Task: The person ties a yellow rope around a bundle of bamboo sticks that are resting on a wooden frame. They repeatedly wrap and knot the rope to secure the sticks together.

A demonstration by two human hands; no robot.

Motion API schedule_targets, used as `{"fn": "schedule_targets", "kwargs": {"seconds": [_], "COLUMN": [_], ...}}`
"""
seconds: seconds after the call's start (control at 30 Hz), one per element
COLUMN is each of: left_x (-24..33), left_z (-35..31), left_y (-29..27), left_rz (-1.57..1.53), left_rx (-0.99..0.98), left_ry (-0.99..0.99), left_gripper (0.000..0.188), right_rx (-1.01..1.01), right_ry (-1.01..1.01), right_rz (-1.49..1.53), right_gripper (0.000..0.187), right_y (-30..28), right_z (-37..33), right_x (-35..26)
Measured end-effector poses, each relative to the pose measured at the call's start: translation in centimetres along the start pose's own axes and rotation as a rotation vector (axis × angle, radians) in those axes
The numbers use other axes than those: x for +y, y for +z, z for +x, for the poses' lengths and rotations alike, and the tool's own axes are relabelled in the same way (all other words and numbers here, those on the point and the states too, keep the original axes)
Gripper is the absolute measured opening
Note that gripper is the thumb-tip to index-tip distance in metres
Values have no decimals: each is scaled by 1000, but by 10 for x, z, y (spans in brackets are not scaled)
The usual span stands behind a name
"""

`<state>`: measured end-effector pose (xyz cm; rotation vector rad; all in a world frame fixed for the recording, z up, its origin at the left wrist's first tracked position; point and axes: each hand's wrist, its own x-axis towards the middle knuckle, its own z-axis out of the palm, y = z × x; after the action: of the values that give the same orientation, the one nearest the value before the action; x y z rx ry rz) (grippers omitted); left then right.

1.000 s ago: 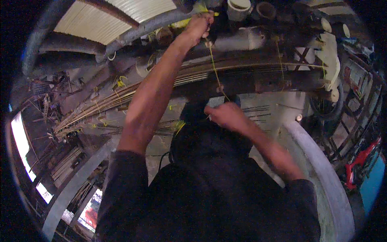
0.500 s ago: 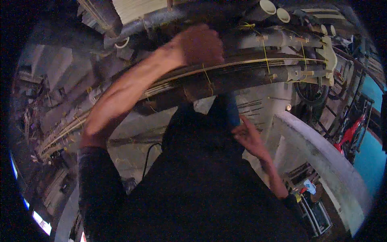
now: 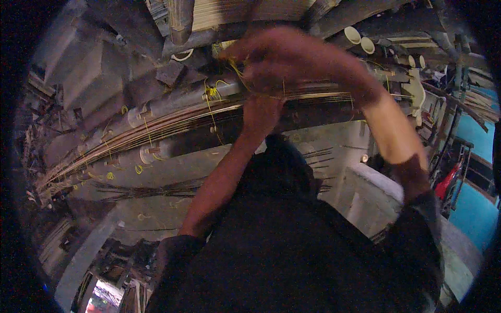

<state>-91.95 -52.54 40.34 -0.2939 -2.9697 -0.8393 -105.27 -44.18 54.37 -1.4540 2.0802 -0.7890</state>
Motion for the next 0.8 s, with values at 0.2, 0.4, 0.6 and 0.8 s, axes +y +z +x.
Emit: {"fn": "schedule_targets", "kwargs": {"seconds": [0.2,0.4,0.6,0.8], "left_x": [4,4,20,-62], "left_z": [3,-4,119,150], "left_y": [11,-8,-50,19], "left_rz": [51,191,-712,-719], "left_rx": [-80,-308,-223,-377], "left_ry": [-5,14,-105,-393], "left_gripper": [18,24,44,35], "right_rx": [543,140,23,159], "right_ry": [390,285,351,270], "right_rz": [621,238,130,25], "right_gripper": [43,28,27,52], "right_y": [59,212,215,224], "right_z": [-31,-112,-101,-104], "right_x": [75,-13,-18,-27]}}
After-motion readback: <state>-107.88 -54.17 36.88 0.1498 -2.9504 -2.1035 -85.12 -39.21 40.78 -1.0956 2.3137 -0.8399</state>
